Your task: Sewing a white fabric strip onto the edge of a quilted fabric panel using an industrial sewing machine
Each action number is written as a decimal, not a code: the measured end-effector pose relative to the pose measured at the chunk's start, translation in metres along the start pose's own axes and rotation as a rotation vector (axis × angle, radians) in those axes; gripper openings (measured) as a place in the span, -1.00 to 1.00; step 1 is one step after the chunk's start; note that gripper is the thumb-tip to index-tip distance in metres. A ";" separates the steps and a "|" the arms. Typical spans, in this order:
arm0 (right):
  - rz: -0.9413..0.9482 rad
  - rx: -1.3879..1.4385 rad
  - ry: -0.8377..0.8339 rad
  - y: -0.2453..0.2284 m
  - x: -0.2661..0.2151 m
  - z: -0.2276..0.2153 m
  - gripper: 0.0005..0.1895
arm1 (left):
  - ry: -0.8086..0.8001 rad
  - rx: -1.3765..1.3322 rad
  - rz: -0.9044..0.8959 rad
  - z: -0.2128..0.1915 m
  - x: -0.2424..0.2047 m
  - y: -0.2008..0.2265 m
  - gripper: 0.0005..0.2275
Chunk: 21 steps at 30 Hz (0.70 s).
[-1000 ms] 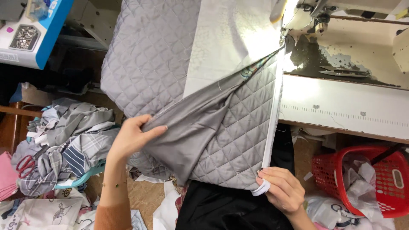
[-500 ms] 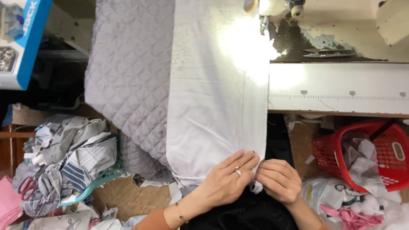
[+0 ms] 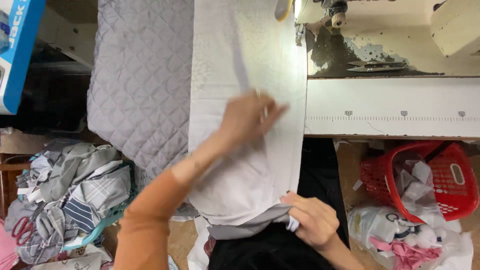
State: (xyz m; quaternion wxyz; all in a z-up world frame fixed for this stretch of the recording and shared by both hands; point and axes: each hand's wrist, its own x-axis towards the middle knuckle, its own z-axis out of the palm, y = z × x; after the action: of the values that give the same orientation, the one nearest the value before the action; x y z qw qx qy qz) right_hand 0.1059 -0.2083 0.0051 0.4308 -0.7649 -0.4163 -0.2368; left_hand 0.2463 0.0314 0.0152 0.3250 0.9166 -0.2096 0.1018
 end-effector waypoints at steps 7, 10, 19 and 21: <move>0.214 -0.040 0.309 -0.019 0.030 0.025 -0.71 | -0.187 0.132 -0.124 0.018 0.213 -0.159 -0.63; 0.318 -0.033 0.278 0.024 -0.017 0.089 -0.70 | -0.404 0.319 -0.117 0.014 0.240 -0.159 -0.36; 0.434 0.381 -0.947 0.064 -0.034 -0.039 -0.47 | -0.059 0.157 -0.065 0.032 0.227 -0.178 -0.91; 0.491 0.404 -0.906 0.066 -0.002 -0.038 -0.50 | 0.056 0.125 -0.003 0.033 0.231 -0.185 -0.93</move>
State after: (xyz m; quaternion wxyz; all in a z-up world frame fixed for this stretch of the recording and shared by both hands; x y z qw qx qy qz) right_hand 0.1601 -0.2602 -0.0069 0.3893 -0.7671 -0.4066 0.3078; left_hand 0.5367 0.0663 -0.0383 0.2728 0.9323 -0.1922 0.1396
